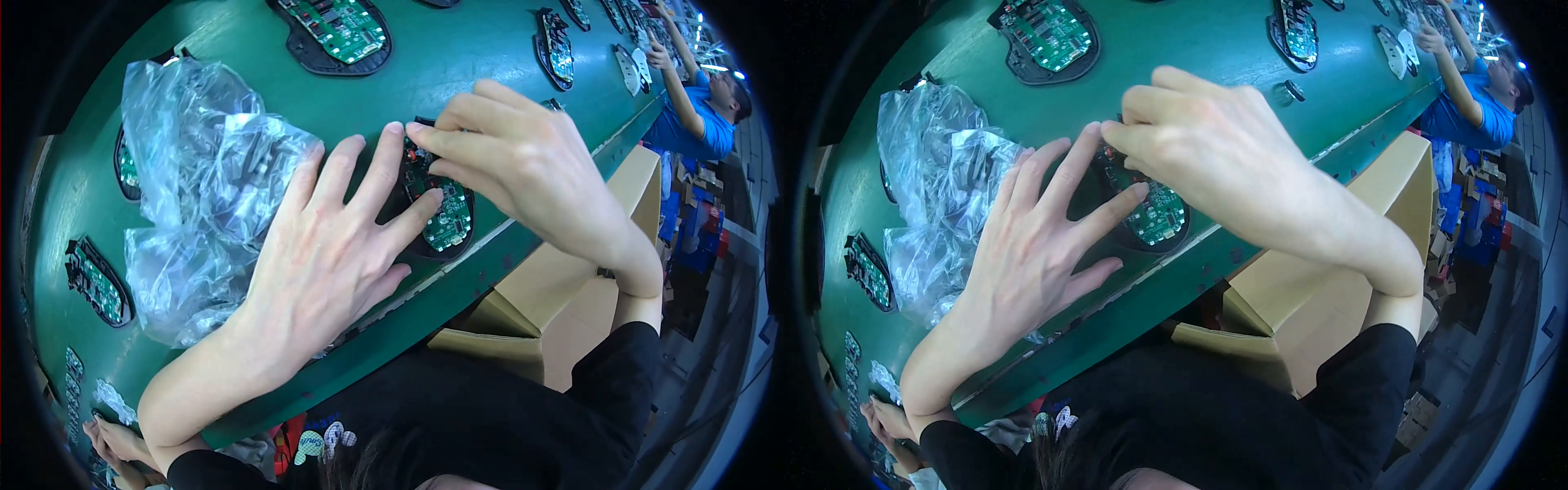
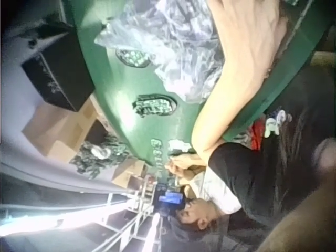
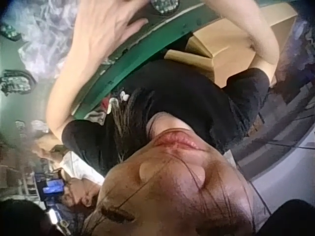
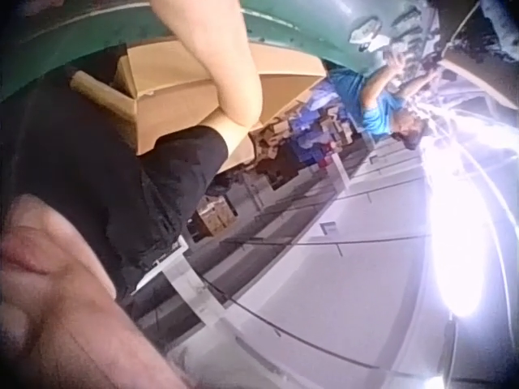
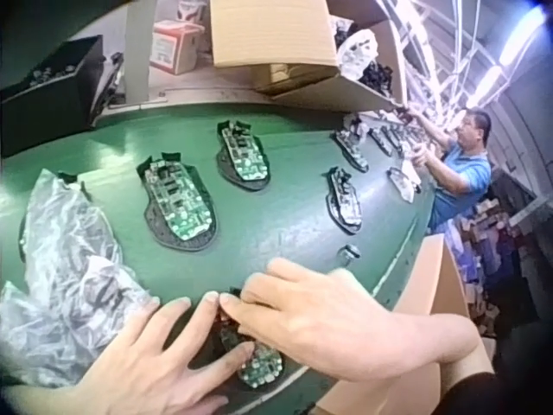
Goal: The person assembles computer mice along a conveyor belt by fitting scroll wheels onto circuit board bases by hand. They unpack additional mouse components from plastic bags and arrange the mouse assemblies along the line.
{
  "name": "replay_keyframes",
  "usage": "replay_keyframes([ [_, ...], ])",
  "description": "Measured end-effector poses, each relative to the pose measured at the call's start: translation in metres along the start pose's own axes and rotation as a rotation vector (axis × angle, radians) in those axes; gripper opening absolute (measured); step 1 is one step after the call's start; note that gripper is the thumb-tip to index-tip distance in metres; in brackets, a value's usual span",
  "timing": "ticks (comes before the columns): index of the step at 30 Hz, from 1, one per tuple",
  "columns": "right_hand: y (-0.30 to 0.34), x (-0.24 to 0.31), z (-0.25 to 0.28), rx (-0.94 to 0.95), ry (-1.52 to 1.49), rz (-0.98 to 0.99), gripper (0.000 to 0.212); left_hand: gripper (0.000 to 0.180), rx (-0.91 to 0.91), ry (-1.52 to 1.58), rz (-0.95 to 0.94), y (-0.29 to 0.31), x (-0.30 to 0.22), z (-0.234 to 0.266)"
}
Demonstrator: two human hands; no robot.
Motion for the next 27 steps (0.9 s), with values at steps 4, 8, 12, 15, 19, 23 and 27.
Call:
replay_keyframes([
  [4,0.007,0.009,0.000,-0.094,0.029,0.070,0.032,0.066,-0.036,0.029,-0.015,-0.003,0.001,0.001],
  [8,0.041,0.020,-0.011,-0.256,0.167,0.048,0.045,0.062,-0.080,0.037,-0.049,-0.007,0.002,0.005],
  [12,0.033,0.022,-0.008,-0.260,0.213,-0.018,0.047,0.062,-0.047,0.063,-0.087,-0.008,-0.001,0.003],
  [15,0.028,0.010,0.000,-0.196,0.077,-0.089,0.050,0.062,-0.027,-0.078,-0.048,-0.006,0.000,0.006],
  [19,0.054,-0.012,0.018,-0.330,-0.061,-0.191,0.036,0.070,0.025,-0.420,0.029,0.006,-0.014,0.005],
  [23,0.075,-0.015,-0.012,-0.148,-0.475,-0.296,0.023,0.076,0.076,-0.463,0.045,0.013,-0.020,-0.004],
  [27,0.079,-0.014,-0.020,-0.191,-0.526,-0.290,0.021,0.073,0.081,-0.432,0.079,0.011,-0.020,-0.007],
])
Point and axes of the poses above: each hand's wrist, its own y-axis away from the middle knuckle, its own z-axis out of the back of the hand, x = y × z, the point moved 7 cm from there along -y, towards the middle knuckle, and after that the axes turned 2 degrees about -y, right-handed, at the moved point
